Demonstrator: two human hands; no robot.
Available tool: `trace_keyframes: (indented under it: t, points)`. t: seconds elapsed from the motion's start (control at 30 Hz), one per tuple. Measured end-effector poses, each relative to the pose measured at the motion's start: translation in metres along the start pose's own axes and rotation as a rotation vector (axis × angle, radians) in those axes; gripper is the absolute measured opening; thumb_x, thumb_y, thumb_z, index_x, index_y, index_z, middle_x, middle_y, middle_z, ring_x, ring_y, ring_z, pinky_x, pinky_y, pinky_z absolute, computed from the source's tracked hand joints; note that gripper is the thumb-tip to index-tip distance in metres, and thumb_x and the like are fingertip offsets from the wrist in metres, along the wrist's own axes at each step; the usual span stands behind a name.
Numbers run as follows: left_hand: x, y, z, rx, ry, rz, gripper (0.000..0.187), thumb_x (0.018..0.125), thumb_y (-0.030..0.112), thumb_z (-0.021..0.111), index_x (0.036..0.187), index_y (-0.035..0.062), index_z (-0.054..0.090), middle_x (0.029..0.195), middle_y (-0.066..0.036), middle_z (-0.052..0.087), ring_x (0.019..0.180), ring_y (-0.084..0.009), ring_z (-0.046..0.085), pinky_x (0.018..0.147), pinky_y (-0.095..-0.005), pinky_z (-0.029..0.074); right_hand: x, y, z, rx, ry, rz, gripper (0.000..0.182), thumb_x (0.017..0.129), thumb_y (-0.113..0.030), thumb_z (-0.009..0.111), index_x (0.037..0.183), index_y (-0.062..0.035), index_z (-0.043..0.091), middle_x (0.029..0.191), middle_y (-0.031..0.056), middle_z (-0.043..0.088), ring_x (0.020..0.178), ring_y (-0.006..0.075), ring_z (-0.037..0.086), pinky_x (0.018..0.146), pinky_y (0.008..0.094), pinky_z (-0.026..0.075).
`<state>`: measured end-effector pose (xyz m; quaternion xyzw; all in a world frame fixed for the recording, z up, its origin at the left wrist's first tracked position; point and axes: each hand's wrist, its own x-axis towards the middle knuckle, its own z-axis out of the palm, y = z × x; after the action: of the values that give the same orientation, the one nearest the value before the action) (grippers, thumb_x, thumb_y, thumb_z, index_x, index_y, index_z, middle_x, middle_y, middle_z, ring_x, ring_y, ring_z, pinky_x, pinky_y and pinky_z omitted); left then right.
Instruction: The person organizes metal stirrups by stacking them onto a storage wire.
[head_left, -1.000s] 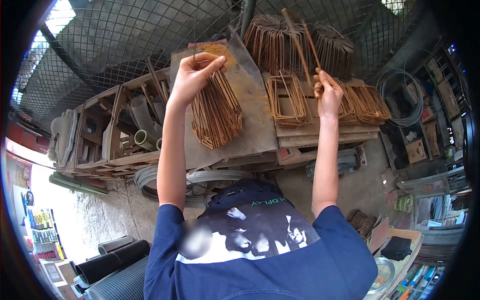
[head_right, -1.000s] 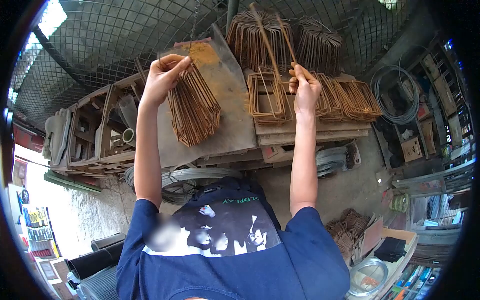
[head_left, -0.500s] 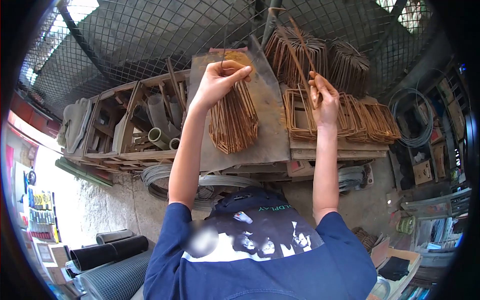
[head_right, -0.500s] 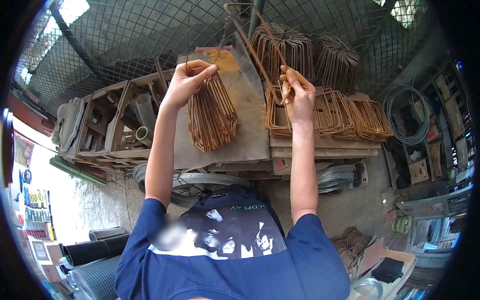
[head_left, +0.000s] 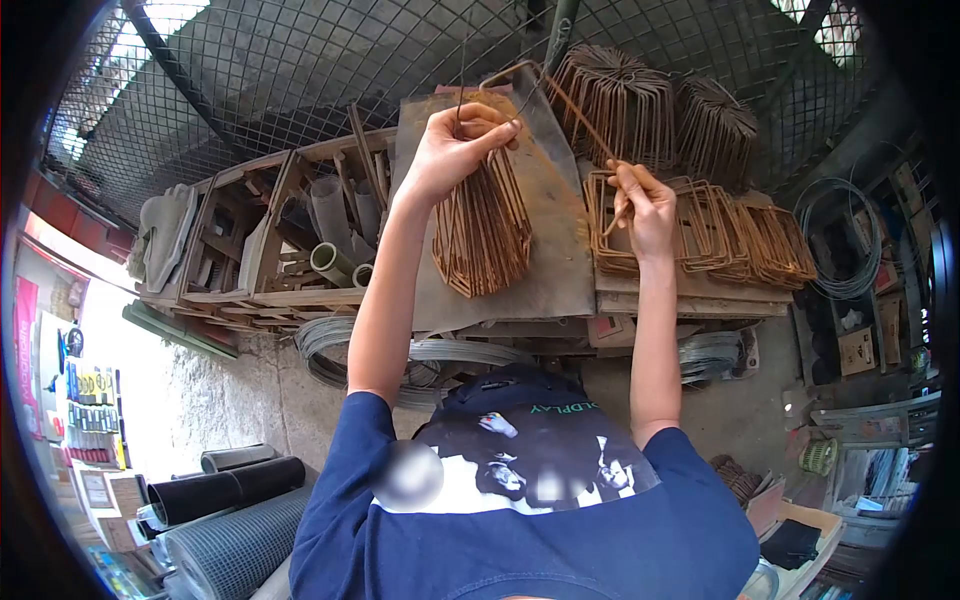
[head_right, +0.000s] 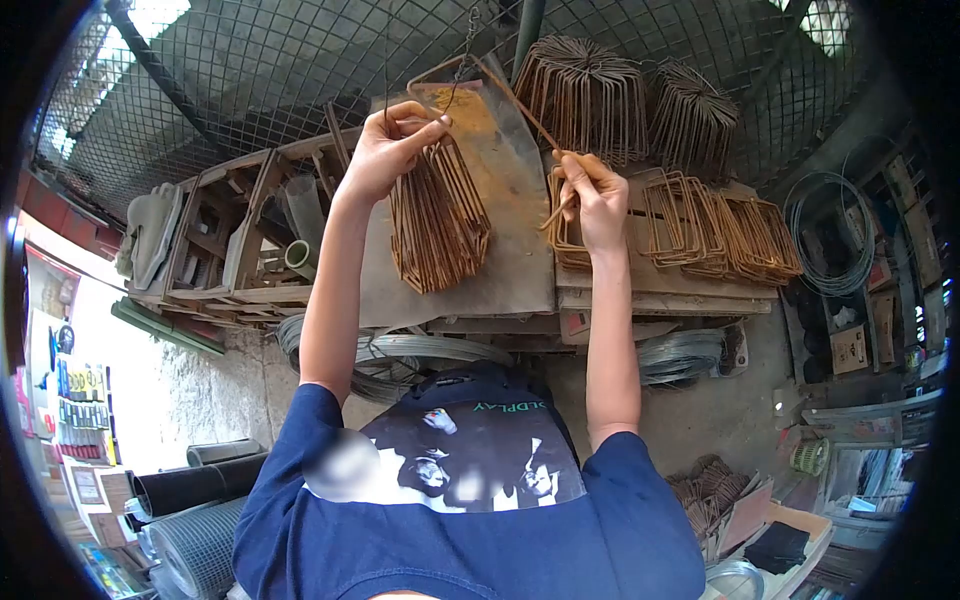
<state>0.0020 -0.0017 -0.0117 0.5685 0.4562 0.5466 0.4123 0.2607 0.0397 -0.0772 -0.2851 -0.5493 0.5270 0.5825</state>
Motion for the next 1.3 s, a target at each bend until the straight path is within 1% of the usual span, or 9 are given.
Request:
trace_keyframes:
  t: [0.23,0.3,0.37,0.63,1.0,1.07,1.13,1.23,1.3]
  points:
    - [0.0,-0.005,-0.011,-0.309,-0.073,-0.027,0.032,0.079,0.016,0.072,0.105,0.0068,0.057,0.08,-0.003,0.068,0.056,0.0012,0.046,0.045,-0.0184,0.028,-0.016,0.032,-0.007,0.003,0.03,0.117,0.02,0.093,-0.017,0.061,0.1,0.0001,0.068,0.074,0.0026,0.063,0.05,0.0036,0.049,0.038,0.0182,0.035]
    - [0.001,-0.002,-0.003,-0.155,-0.006,-0.04,0.039,0.077,0.019,0.075,0.108,0.0068,0.056,0.079,-0.003,0.068,0.059,-0.001,0.051,0.05,-0.0183,0.036,-0.02,0.034,-0.007,-0.035,0.016,0.113,0.019,0.093,-0.016,0.06,0.099,0.0001,0.068,0.073,0.0023,0.063,0.05,0.0036,0.049,0.038,0.0186,0.035]
    - [0.001,-0.003,0.008,0.104,0.129,0.087,0.042,0.082,0.02,0.073,0.116,0.008,0.052,0.073,-0.001,0.066,0.052,0.0031,0.04,0.044,-0.0158,0.023,-0.023,0.038,-0.007,-0.057,0.034,0.062,0.017,0.093,-0.014,0.059,0.096,0.0001,0.068,0.068,0.0019,0.061,0.047,0.004,0.049,0.038,0.019,0.035]
    - [0.01,-0.015,0.009,-0.023,0.215,0.08,0.022,0.085,0.025,0.072,0.096,0.0056,0.07,0.073,0.004,0.064,0.05,0.0026,0.038,0.044,-0.0158,0.024,-0.034,0.035,-0.013,-0.073,0.047,-0.01,0.015,0.094,-0.011,0.058,0.091,0.0004,0.066,0.058,0.0008,0.055,0.043,0.0049,0.046,0.038,0.0205,0.035]
    - [0.003,-0.016,0.005,0.069,0.158,0.136,0.02,0.087,0.023,0.07,0.095,0.005,0.072,0.068,0.008,0.059,0.052,0.0029,0.037,0.046,-0.0164,0.024,-0.031,0.059,-0.019,-0.099,-0.047,0.236,0.02,0.092,-0.017,0.061,0.101,-0.001,0.068,0.078,0.0054,0.065,0.052,0.0048,0.053,0.04,0.0204,0.04]
    - [0.001,-0.011,0.004,0.108,0.14,0.075,0.026,0.084,0.024,0.072,0.095,0.0007,0.072,0.083,-0.001,0.069,0.077,-0.0043,0.059,0.07,-0.0203,0.045,-0.031,0.061,-0.015,-0.148,-0.024,0.231,0.02,0.092,-0.017,0.061,0.101,-0.0011,0.069,0.078,0.0052,0.065,0.052,0.0044,0.053,0.04,0.0201,0.04]
    - [0.0,-0.012,0.004,0.097,0.145,0.087,0.025,0.084,0.024,0.072,0.095,0.0004,0.072,0.083,-0.001,0.069,0.077,-0.0044,0.059,0.07,-0.0202,0.045,-0.031,0.063,-0.014,-0.199,0.005,0.225,0.02,0.092,-0.017,0.061,0.101,-0.0012,0.069,0.078,0.005,0.065,0.053,0.004,0.053,0.039,0.0198,0.04]
    - [-0.001,-0.012,0.005,0.07,0.143,0.106,0.025,0.085,0.023,0.071,0.094,-0.0002,0.072,0.084,-0.002,0.07,0.077,-0.0048,0.059,0.071,-0.0204,0.046,-0.029,0.066,-0.017,-0.278,0.0,0.271,0.022,0.092,-0.019,0.061,0.102,-0.0003,0.068,0.082,0.0077,0.067,0.057,0.0076,0.058,0.046,0.0231,0.046]
    - [-0.002,-0.011,0.006,0.056,0.139,0.111,0.024,0.086,0.022,0.07,0.093,-0.0006,0.072,0.085,-0.002,0.07,0.077,-0.005,0.06,0.071,-0.0207,0.046,-0.025,0.071,-0.018,-0.643,-0.067,0.175,0.029,0.092,-0.026,0.061,0.102,0.0012,0.068,0.086,0.0123,0.069,0.069,0.0182,0.066,0.062,0.0315,0.053]
